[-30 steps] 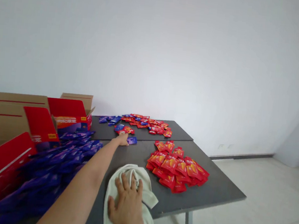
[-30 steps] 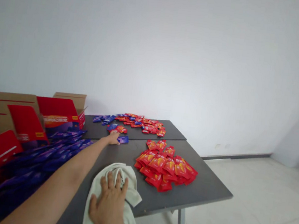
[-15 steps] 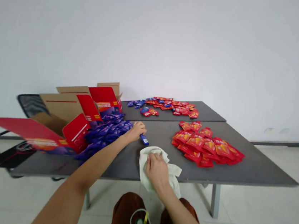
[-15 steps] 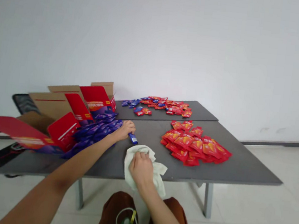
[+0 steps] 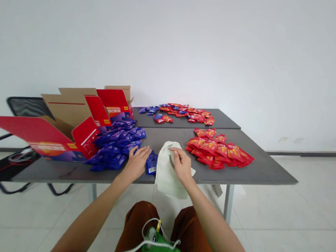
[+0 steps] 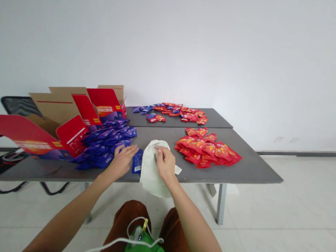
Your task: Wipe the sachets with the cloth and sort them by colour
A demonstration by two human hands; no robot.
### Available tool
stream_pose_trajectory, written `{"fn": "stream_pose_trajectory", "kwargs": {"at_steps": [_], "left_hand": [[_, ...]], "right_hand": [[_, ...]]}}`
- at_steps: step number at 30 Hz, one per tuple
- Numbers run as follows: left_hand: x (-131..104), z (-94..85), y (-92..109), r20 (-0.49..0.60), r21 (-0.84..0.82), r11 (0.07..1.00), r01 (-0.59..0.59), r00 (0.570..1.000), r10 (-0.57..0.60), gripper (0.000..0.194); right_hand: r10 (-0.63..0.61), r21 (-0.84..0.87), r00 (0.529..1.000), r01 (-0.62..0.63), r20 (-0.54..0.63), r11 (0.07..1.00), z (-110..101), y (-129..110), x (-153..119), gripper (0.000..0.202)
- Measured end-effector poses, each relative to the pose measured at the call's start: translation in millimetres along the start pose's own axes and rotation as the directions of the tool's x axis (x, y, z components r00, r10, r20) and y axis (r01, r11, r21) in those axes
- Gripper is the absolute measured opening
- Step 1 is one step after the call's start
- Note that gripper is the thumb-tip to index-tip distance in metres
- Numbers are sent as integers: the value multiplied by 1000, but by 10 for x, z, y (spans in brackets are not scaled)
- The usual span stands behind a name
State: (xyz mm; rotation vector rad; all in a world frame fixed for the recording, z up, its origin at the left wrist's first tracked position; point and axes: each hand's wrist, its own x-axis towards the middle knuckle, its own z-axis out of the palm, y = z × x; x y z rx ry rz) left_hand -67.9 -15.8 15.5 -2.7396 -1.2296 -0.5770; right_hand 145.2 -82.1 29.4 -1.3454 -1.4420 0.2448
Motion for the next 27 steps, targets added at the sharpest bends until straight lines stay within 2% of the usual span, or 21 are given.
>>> {"fn": "stream_pose_trajectory", "kwargs": {"at_steps": [2,5,7,11,13,15,17,19,23,25,27], "left_hand": [[-193,25,230,-18,14,997,73,997,-73,62],[-430,150,520,58,4,989,145,988,-145,62],[-516,223,622,85,-29,977,209,975,-206,67],[-536,229,691,39,-131,931,342,940,-340,70],[-511,204,729,9,-179,888,423,904,-428,72],[-492,202,781,-12,-209,848,488,866,-501,77],[-493,233,829,-42,-224,826,517,842,-538,83],[-521,283,851,-78,-228,832,505,843,-533,88],[-603,364,801,-115,-201,895,398,898,-425,93],[-621,369,761,-107,-188,911,367,914,-390,95],[-618,357,734,-88,-185,908,375,914,-395,96]], "right_hand": [[-88,-36,973,97,212,995,79,-18,-88,49],[-155,-162,831,281,533,946,204,-26,-214,48],[-132,-247,760,364,636,898,289,-8,-214,47],[-8,-363,723,357,691,860,509,60,28,48],[47,-407,710,346,702,845,620,81,163,48],[64,-434,711,354,700,828,677,83,218,48],[28,-431,713,392,701,813,646,71,164,48],[-51,-390,696,459,716,798,535,55,35,49],[-157,-293,636,542,756,787,314,49,-139,56],[-143,-279,618,534,773,798,341,65,-68,53],[-96,-298,613,509,785,808,479,85,93,48]]}}
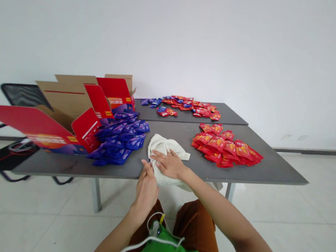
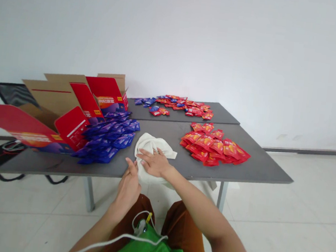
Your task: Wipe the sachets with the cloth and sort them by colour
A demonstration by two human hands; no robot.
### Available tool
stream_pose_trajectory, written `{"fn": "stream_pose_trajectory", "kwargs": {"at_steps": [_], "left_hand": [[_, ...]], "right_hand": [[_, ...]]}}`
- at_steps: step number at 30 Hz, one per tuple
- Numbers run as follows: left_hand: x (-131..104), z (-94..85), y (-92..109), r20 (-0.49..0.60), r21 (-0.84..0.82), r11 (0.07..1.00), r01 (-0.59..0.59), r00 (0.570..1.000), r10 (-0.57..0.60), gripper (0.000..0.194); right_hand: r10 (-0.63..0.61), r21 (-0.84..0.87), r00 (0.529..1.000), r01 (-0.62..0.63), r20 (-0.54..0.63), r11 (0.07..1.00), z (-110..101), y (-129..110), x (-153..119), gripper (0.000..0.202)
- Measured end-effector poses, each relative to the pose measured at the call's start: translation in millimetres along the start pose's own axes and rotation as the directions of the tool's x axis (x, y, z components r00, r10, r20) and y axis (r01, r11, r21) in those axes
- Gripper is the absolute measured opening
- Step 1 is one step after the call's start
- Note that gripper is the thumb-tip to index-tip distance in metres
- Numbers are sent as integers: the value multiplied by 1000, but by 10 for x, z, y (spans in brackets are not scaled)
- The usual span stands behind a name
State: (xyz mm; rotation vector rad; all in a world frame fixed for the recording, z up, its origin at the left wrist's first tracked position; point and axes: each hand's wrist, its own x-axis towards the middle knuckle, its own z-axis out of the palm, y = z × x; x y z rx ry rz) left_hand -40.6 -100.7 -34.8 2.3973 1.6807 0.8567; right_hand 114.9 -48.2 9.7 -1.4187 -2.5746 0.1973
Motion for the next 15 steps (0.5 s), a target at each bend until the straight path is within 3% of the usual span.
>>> {"fn": "stream_pose_trajectory", "kwargs": {"at_steps": [3,6,11,15], "left_hand": [[8,-13,-2,19,-2,999,32,999,-32,95],[-33,-10,-3,16,0,1000,12,1000,-12,94],[-79,-53,-49,-9,-9,999,-53,999,53,92],[-45,-104,-100,40,-65,994,-82,996,85,92]], "right_hand": [[72,-11,997,-72,33,997,17,69,366,47],[85,-25,996,-84,33,996,38,84,482,48],[-11,-66,1000,9,-29,998,13,-22,-68,55],[-56,-34,998,57,12,998,-44,-91,-416,59]]}}
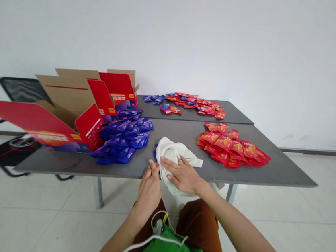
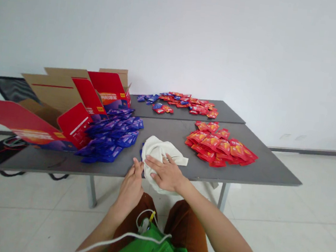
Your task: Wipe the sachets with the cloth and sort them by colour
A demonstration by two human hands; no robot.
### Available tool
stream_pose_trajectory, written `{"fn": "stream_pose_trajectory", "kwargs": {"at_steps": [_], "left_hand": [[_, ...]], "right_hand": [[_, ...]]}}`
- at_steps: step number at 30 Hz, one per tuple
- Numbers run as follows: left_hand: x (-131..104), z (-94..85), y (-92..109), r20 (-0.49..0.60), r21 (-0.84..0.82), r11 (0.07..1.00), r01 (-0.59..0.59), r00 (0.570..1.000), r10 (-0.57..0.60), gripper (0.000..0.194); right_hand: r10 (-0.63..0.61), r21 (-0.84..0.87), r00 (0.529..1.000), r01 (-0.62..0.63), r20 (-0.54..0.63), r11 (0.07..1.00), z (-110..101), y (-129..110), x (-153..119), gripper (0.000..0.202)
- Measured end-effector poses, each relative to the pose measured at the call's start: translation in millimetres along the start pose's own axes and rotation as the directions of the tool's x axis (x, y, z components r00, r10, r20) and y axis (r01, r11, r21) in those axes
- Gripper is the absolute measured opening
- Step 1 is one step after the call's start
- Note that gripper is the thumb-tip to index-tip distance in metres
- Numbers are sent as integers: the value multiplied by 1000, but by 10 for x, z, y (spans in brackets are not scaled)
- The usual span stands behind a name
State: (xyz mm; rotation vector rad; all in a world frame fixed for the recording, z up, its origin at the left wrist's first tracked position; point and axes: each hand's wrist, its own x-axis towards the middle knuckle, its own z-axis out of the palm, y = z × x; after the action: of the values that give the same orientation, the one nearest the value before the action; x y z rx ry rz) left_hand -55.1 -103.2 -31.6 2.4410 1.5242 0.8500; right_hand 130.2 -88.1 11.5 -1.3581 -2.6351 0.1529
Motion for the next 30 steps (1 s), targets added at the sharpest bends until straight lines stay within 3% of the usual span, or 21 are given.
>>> {"fn": "stream_pose_trajectory", "kwargs": {"at_steps": [2,6,10,15,21,26,30], "left_hand": [[5,-5,-9,11,-13,1000,18,1000,-18,91],[-20,12,3,-8,21,998,61,998,-61,88],[-67,47,5,-44,107,994,14,999,-9,86],[-75,177,1,-135,203,978,-39,989,68,81],[-48,314,63,-225,171,983,72,974,-32,82],[33,81,139,-147,21,995,94,985,-90,99],[278,-138,199,-102,8,993,116,988,-114,93]], "right_hand": [[13,55,999,-16,42,998,-43,29,84,53],[57,130,988,-76,143,989,-83,128,585,48],[103,99,986,-116,129,988,-38,148,822,49],[-3,139,1000,-1,24,990,-47,93,409,50],[-54,172,998,57,-18,983,-136,-21,-69,61],[-36,250,988,74,-152,965,-35,-3,-193,38],[-24,311,960,114,-278,944,38,64,-232,32]]}}
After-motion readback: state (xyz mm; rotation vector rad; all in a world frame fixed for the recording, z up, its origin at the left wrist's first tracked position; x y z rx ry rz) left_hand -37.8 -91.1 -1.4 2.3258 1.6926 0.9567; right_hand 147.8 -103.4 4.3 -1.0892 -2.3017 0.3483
